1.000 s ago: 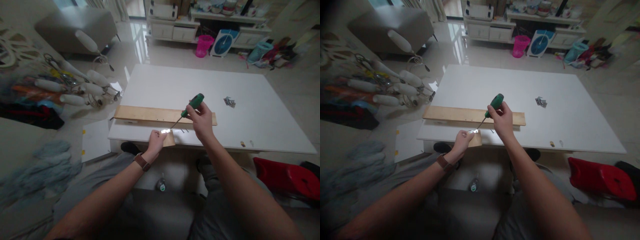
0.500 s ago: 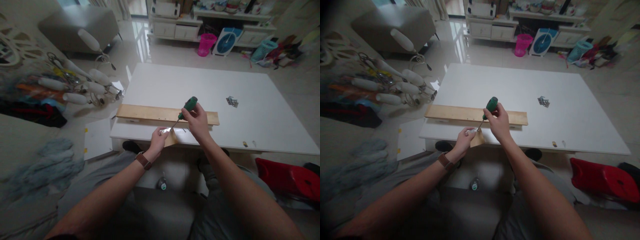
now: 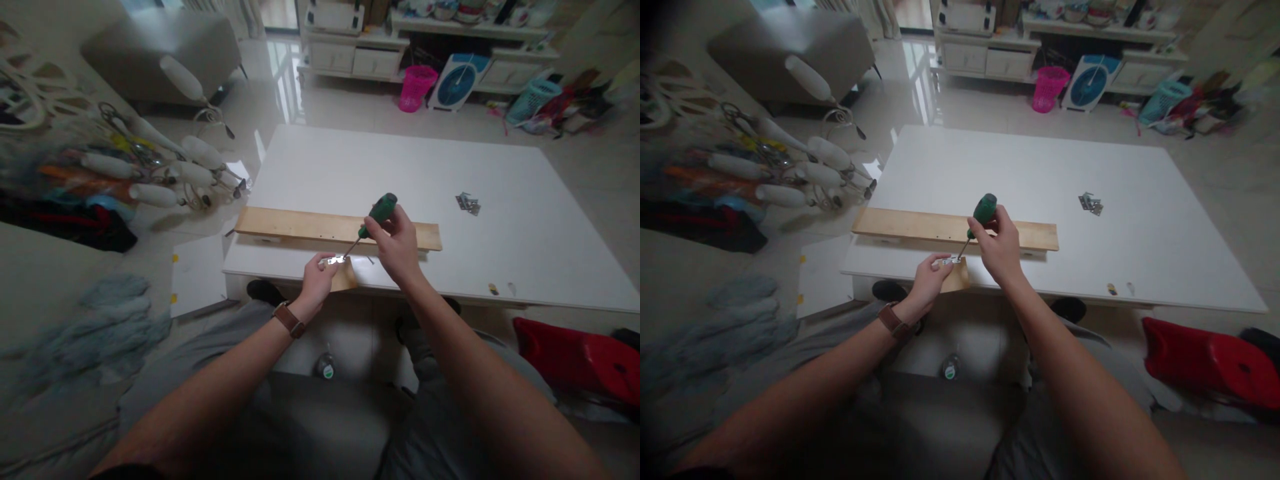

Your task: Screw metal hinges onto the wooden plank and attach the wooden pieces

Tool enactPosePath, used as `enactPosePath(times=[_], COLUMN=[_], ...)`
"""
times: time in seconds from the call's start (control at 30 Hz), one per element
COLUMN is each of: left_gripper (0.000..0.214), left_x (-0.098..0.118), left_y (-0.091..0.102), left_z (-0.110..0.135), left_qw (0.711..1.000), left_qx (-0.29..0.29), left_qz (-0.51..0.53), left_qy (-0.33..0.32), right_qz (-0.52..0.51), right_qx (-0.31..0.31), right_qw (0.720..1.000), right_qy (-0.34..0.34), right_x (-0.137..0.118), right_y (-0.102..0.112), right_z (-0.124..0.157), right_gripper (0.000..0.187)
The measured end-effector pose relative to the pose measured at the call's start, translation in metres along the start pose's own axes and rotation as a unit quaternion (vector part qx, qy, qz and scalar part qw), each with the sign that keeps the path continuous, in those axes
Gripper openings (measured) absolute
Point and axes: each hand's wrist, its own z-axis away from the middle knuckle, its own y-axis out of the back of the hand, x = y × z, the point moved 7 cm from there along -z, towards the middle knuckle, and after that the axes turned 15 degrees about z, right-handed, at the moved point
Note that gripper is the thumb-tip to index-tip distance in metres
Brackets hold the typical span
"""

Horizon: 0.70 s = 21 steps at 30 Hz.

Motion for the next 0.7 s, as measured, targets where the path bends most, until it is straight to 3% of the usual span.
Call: enactPosePath(times=[0.3, 0.5, 0.7], left_gripper=[0.035, 0.016, 0.014], left_x=[-0.002, 0.002, 0.001], left_y=[0.002, 0.002, 0.006], left_z=[-0.002, 0.0, -0.002], left_qw=[0.999, 1.0, 0.999], left_qx=[0.024, 0.022, 0.037], left_qz=[0.023, 0.005, -0.006], left_qy=[-0.009, -0.012, -0.003], right_qz=[0.009, 0.027, 0.023], right_qx=[-0.018, -0.045, -0.07], right_qw=[1.0, 0.998, 0.997], right_qy=[-0.007, -0.021, -0.023], right_x=[0.002, 0.0, 0.003], right_y=[-0.005, -0.01, -0.016], right_z=[0.002, 0.004, 0.006], right_gripper=[0.027, 0.026, 0.024])
